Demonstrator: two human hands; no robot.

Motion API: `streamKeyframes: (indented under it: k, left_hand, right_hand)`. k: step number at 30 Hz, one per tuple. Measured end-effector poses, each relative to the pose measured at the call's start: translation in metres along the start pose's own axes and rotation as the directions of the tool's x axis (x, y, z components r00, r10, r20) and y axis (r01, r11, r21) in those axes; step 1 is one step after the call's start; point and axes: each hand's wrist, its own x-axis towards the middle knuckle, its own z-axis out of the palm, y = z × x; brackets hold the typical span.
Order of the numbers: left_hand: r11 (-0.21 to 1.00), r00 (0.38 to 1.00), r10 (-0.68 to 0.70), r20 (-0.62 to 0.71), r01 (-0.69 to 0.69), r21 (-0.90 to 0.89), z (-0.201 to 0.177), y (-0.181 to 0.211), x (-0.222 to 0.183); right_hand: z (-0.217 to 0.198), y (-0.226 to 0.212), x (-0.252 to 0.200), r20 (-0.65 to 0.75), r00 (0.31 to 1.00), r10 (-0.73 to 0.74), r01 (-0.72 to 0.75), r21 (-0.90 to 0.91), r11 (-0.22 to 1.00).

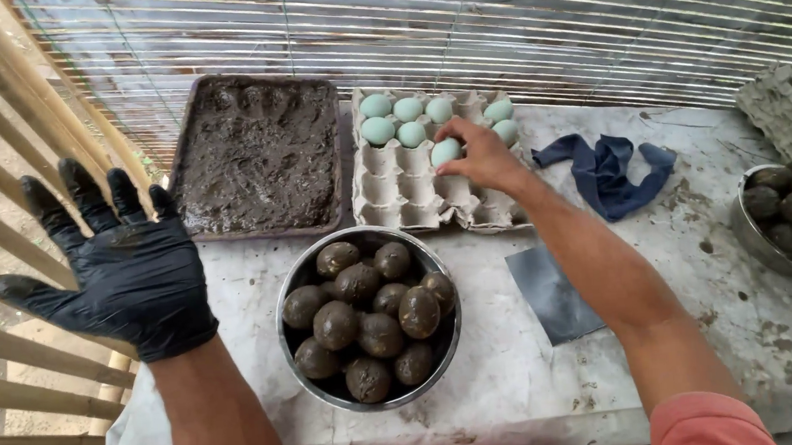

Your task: Coating eggs in a mud and salt mixture and cleaning them with an abrasive pad, likely for salted egg preparation.

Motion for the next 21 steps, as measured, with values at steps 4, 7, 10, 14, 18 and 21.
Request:
streamKeyframes:
  k: [4,7,10,14,18,21]
  left_hand:
    - [1.0,0.999,-0.013,-0.047,0.013,0.001,-0.003,0.0,0.006]
    - [0.996,0.98,0.085,-0.177,-0.087,-0.003,0.015,-0.006,0.005]
    - [0.983,0.979,0.111,-0.169,-0.133,-0.13,0.017,-0.007,0.006]
    - [0.99,0.982,0.071,-0.174,-0.09,-0.105,0.007,-0.003,0.007]
    - [0.995,0.994,0.03,-0.108,-0.04,-0.087,-0.003,-0.001,0.005]
    - [0.952,0.991,0.031,-0.133,-0.07,-0.298,0.04,-0.012,-0.008]
  right_hand:
    - [0.004,0.029,0.016,-0.032,0.975,-0.221,0.217,-0.104,0.971]
    - [0.003,0.029,0.016,0.032,0.991,-0.13,0.133,-0.109,0.985]
    - [-0.006,0.033,0.011,0.047,0.979,-0.198,0.202,-0.098,0.975]
    - [-0.061,0.059,-0.007,-0.22,0.976,0.0,-0.016,-0.071,0.997]
    - [-0.108,0.133,-0.016,-0.345,0.885,0.312,-0.419,-0.301,0.856]
    - [-0.099,0.117,-0.046,-0.133,0.853,0.505,-0.521,-0.298,0.8]
